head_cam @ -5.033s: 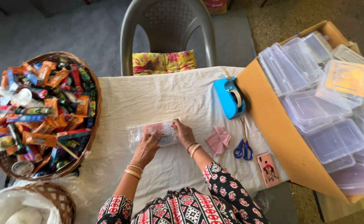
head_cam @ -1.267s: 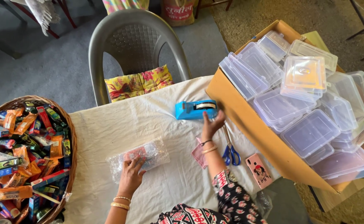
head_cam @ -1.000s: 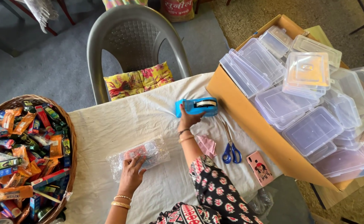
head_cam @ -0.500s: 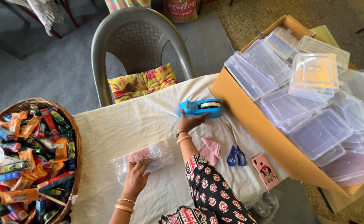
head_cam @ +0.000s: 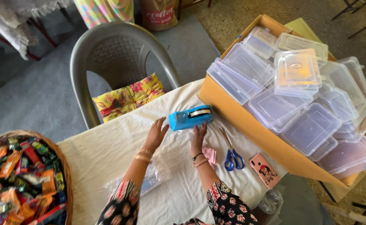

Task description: The recorder sorts various individual candies into small plastic boxes and seals them with tape.

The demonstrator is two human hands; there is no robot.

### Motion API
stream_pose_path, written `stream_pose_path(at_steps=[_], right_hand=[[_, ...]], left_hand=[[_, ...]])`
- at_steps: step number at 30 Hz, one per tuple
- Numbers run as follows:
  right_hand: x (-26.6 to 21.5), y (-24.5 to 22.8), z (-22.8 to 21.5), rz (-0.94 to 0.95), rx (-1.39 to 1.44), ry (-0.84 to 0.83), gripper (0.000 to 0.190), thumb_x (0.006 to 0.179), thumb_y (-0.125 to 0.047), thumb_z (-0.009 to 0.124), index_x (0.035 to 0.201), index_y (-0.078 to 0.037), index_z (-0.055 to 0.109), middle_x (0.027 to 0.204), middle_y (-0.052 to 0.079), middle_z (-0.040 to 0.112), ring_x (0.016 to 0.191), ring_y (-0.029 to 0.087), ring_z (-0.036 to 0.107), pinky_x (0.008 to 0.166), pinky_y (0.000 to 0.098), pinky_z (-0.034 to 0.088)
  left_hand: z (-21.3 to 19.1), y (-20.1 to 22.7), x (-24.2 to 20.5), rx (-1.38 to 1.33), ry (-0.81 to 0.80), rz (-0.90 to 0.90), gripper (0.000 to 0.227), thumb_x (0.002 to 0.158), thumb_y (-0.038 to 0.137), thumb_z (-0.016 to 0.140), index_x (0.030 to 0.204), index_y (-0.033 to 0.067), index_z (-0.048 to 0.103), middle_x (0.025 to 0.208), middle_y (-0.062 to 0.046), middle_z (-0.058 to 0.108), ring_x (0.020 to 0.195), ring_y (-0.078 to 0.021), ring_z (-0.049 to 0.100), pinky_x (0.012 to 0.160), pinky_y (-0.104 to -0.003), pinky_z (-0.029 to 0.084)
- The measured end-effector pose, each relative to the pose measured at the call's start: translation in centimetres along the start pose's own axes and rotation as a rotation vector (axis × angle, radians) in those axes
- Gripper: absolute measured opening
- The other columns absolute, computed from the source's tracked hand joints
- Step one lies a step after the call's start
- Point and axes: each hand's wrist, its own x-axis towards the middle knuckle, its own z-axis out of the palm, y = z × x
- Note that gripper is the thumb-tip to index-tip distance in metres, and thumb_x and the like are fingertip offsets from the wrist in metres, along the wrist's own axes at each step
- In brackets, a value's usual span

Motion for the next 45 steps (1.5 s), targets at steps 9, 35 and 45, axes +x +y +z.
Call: stream_pose_path(at_steps=[9,35,45], right_hand=[[-0.8,-6.0,1.5,0.35,0.323,-0.005,0.08,0.099,-0.054,0.044,0.164,-0.028,0.004,0.169,0.006,0.014,0.148,0.029,0.032,0.12,0.0492,0.028],[9.4,-13.7,-7.3,0.223,-0.219,-0.404,0.081,0.1,-0.07,0.031,0.147,-0.009,0.054,0.14,0.023,0.061,0.13,0.027,0.057,0.112,0.0374,0.04],[7.0,-13.9,-9.1,-0.274,-0.709,-0.336,0.022,0.095,-0.027,0.07,0.102,-0.008,0.078,0.1,0.008,0.073,0.1,0.024,0.066,0.087,0.0347,0.051]], left_hand=[[8.5,-6.7,7.0,0.115,-0.115,0.122,0.039,0.109,0.033,0.042,0.123,0.011,0.07,0.111,-0.013,0.071,0.105,-0.0339,0.066,0.091,-0.043,0.053],[20.1,4.8,-2.8,-1.51,-0.137,-0.685,0.079,0.098,0.049,0.053,0.16,0.0114,0.023,0.167,-0.005,0.029,0.149,-0.0271,0.035,0.121,-0.043,0.031],[-1.1,10.0,-16.6,0.25,-0.021,-0.004,0.035,0.087,0.019,0.072,0.121,0.011,0.067,0.14,-0.013,0.057,0.141,-0.0432,0.039,0.112,-0.055,0.038]])
